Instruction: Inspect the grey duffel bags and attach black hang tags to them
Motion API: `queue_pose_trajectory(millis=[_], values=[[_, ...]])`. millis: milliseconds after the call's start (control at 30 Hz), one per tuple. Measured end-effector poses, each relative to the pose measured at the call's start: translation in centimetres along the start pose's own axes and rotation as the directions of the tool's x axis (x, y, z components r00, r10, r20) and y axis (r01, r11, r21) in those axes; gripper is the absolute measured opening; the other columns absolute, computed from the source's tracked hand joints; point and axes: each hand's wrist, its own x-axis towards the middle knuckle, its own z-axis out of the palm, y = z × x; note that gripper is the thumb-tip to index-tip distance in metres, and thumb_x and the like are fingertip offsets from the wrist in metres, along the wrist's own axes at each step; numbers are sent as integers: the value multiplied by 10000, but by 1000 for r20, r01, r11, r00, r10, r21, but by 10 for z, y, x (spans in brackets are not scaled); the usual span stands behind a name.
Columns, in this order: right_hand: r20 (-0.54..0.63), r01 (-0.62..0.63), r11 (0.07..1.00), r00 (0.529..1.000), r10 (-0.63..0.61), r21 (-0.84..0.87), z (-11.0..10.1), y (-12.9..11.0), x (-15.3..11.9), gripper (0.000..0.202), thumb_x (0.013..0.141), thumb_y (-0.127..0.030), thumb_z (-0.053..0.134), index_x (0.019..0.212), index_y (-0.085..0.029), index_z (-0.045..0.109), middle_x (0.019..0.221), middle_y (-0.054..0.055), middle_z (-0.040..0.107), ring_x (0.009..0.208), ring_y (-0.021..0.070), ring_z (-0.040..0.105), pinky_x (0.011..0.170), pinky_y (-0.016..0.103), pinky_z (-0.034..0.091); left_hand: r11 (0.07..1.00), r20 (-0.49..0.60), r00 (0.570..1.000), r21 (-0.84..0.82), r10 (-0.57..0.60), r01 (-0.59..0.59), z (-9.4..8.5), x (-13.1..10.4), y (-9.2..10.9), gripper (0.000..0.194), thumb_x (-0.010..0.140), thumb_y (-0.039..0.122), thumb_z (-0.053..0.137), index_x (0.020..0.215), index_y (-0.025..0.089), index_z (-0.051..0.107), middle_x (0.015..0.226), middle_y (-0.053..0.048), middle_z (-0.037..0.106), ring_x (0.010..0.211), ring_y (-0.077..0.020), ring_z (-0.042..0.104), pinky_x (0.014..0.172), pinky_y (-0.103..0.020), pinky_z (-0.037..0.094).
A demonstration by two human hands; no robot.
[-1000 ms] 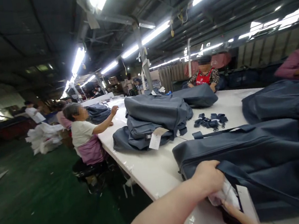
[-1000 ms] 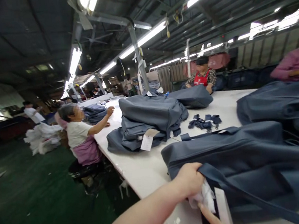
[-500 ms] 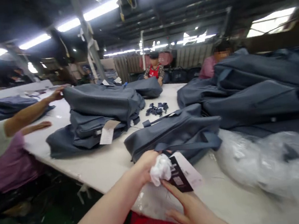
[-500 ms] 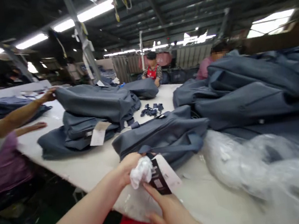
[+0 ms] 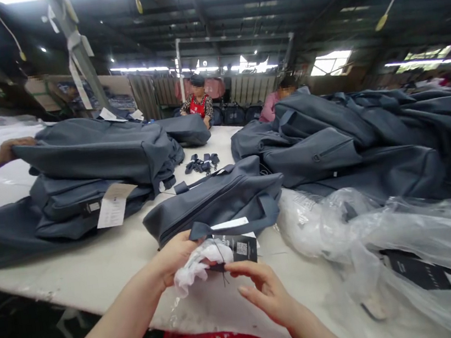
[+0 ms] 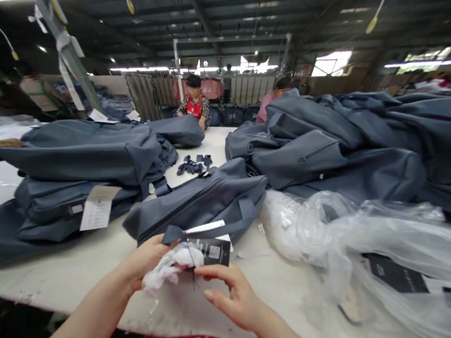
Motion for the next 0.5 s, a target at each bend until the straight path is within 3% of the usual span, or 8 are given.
queue_pose_trajectory(millis=[100, 200, 300, 333, 367, 400, 467, 500], values=[[-63, -14, 949, 997, 35, 314, 2, 9, 4, 392, 854, -393, 662, 1238, -320, 629, 1241, 77, 641, 1042, 243, 643, 859, 378, 540, 991, 87, 996, 130, 31, -42, 3, -10, 3, 414, 623, 406, 817, 877, 125, 648, 637, -27, 638, 430, -86, 505, 420, -198, 414], [-106, -30, 919, 991, 78, 393, 2, 13, 7, 408, 849, -386, 671, 1247, -307, 625, 1267, 81, 632, 1095, 253, 621, 832, 354, 549, 949, 166, 984, 295, 66, -113, -7, -22, 14, 404, 698, 424, 732, 982, 147, 654, 720, -18, 647, 457, -66, 474, 441, -185, 385], [-144, -31, 951, 986, 79, 309, 1, 12, 6, 414, 857, -399, 660, 1255, -290, 627, 1254, 83, 640, 986, 226, 645, 816, 349, 550, 760, -38, 967, 627, 251, -172, -35, -39, 34, 410, 768, 413, 622, 1107, 186, 660, 885, -50, 697, 584, -124, 559, 522, -224, 426], [-154, -29, 963, 985, 73, 268, 1, 11, 5, 422, 859, -407, 656, 1263, -290, 622, 1264, 82, 635, 936, 211, 649, 810, 348, 551, 655, -167, 914, 745, 370, -129, -46, -45, 41, 400, 791, 399, 583, 1128, 197, 660, 918, -57, 705, 627, -145, 579, 556, -241, 432], [-157, -30, 974, 985, 67, 225, 1, 10, 4, 432, 861, -411, 652, 1275, -292, 613, 1282, 82, 623, 898, 200, 649, 809, 348, 551, 557, -292, 817, 829, 496, -42, -56, -52, 47, 387, 811, 384, 551, 1134, 203, 662, 931, -61, 708, 658, -163, 591, 586, -257, 431], [-157, -32, 982, 986, 62, 185, 1, 10, 2, 444, 866, -411, 645, 1292, -295, 599, 1308, 82, 605, 879, 193, 647, 816, 353, 551, 484, -390, 690, 873, 610, 66, -65, -58, 51, 373, 828, 372, 523, 1129, 205, 666, 928, -64, 710, 678, -176, 594, 609, -270, 424], [-152, -35, 992, 987, 53, 120, 2, 11, 0, 474, 879, -405, 628, 1337, -304, 557, 1373, 85, 555, 884, 191, 645, 846, 369, 548, 418, -476, 440, 879, 761, 228, -77, -67, 53, 349, 848, 375, 501, 1104, 210, 671, 901, -54, 709, 695, -190, 594, 641, -283, 406], [-147, -34, 995, 988, 48, 94, 3, 13, -1, 492, 885, -400, 620, 1360, -305, 533, 1398, 89, 531, 896, 194, 644, 863, 378, 545, 401, -467, 367, 883, 804, 244, -78, -70, 51, 332, 846, 396, 516, 1072, 215, 679, 880, -40, 706, 702, -190, 596, 652, -281, 401]])
